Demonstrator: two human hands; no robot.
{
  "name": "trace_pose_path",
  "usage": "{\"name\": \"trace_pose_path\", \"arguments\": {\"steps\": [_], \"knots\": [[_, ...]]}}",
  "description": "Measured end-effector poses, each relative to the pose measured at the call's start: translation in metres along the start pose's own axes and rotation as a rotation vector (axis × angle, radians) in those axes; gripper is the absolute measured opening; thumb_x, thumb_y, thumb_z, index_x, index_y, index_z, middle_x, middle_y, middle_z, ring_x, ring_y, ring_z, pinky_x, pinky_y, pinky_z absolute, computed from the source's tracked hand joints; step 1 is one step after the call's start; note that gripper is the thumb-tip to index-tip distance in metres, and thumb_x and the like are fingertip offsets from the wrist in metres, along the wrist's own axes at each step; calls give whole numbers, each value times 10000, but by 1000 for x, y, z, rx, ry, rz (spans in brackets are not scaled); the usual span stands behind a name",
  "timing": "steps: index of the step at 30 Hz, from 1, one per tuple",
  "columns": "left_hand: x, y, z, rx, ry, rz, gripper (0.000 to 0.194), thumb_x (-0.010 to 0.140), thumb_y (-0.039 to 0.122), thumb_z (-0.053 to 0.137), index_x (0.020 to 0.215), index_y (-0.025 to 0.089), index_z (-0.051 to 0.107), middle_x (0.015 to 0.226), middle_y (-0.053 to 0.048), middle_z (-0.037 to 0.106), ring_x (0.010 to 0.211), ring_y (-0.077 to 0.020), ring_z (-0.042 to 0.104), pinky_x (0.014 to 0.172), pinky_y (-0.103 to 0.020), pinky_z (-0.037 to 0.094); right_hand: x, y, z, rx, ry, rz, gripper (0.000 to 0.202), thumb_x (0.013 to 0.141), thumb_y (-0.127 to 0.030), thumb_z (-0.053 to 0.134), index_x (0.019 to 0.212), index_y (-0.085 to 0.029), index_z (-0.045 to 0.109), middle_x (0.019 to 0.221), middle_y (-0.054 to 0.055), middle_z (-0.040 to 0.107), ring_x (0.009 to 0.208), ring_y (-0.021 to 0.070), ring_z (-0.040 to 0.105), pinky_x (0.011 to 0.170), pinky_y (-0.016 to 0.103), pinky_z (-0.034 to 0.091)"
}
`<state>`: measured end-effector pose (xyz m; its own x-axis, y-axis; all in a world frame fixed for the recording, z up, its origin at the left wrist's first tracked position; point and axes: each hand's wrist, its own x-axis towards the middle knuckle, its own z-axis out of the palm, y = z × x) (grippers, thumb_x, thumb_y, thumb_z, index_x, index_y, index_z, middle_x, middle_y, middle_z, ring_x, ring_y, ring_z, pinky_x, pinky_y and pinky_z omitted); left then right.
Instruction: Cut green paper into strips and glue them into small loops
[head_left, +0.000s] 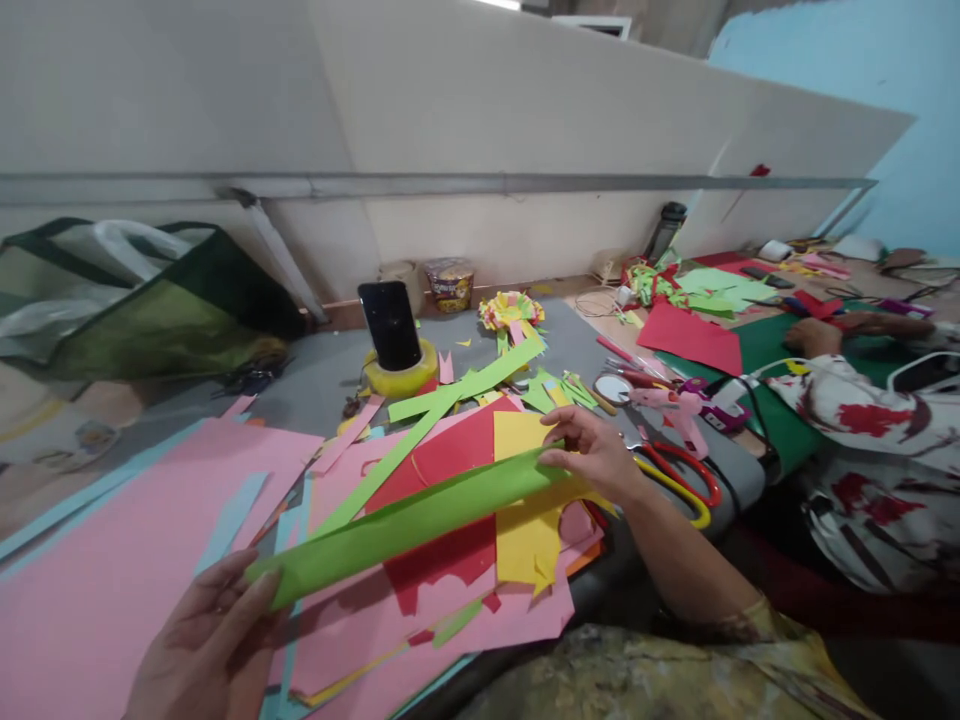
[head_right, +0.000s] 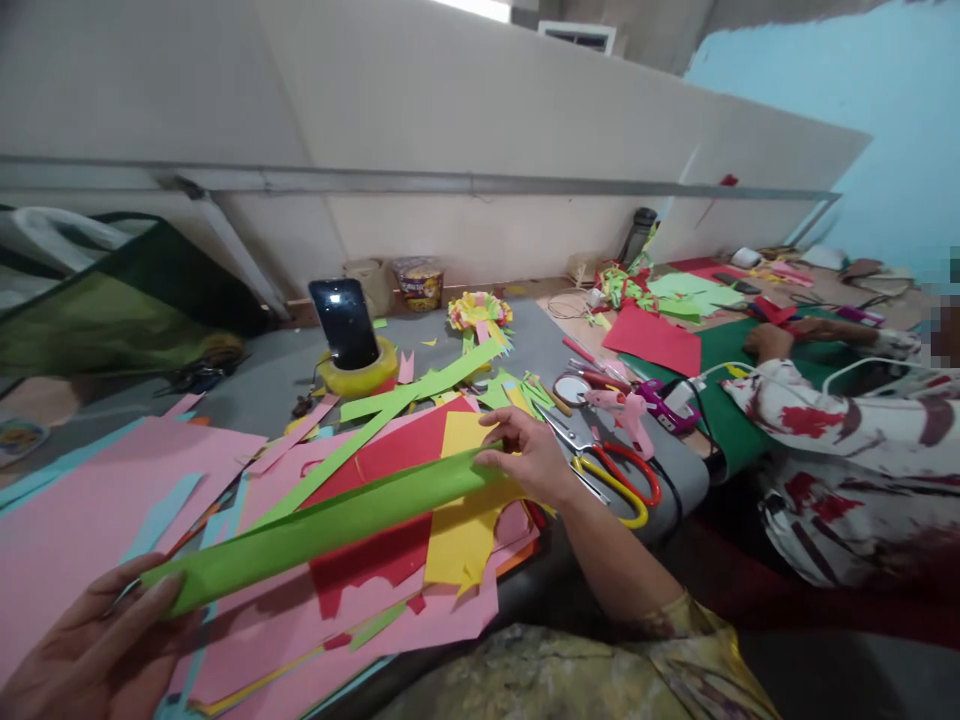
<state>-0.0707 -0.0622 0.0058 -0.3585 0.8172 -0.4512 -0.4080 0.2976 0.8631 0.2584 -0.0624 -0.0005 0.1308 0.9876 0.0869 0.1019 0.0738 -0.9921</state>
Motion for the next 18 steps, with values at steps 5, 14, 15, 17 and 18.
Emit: {"name": "trace_pose_path", "arguments": {"steps": [5, 14, 15, 17, 18], "knots": [[5, -1, -2, -2, 34, 26, 350, 392, 120, 841, 669, 231, 658, 688, 40, 685, 582, -120, 629, 435, -129, 534, 1, 1, 1, 25, 27, -16, 375, 588, -308, 806, 882, -204, 598, 647, -29, 672, 569, 121, 595, 540, 239, 438], [-10, 0, 8, -67, -34, 133, 449, 261, 108, 852, 657, 200, 662, 514, 65, 595, 494, -78, 539, 451, -143, 475, -2, -4, -1, -100, 121, -14, 467, 543, -477, 849, 845, -200, 625, 631, 9, 687, 574, 155, 620, 542, 264, 483], [-9, -1, 8, -74, -42, 154, 442, 274, 120, 857, 662, 194, 658, 504, 69, 582, 485, -69, 523, 451, -137, 459, -1, -5, -1, -108, 132, -10, 483, 527, -495, 854, 837, -201, 628, 621, 10, 684, 562, 156, 617, 528, 263, 485], [-8, -5, 6, -85, -58, 183, 432, 310, 147, 868, 685, 182, 656, 506, 71, 566, 483, -52, 494, 455, -123, 426, 0, -5, -1, -123, 157, 10, 519, 484, -526, 864, 817, -206, 630, 599, 7, 673, 540, 159, 614, 496, 258, 487], [-7, -6, 5, -87, -66, 193, 429, 330, 160, 871, 701, 178, 657, 513, 73, 559, 485, -45, 479, 455, -116, 408, 0, -5, -1, -132, 171, 22, 532, 460, -534, 869, 808, -209, 630, 593, 6, 670, 537, 162, 616, 488, 257, 492]]}}
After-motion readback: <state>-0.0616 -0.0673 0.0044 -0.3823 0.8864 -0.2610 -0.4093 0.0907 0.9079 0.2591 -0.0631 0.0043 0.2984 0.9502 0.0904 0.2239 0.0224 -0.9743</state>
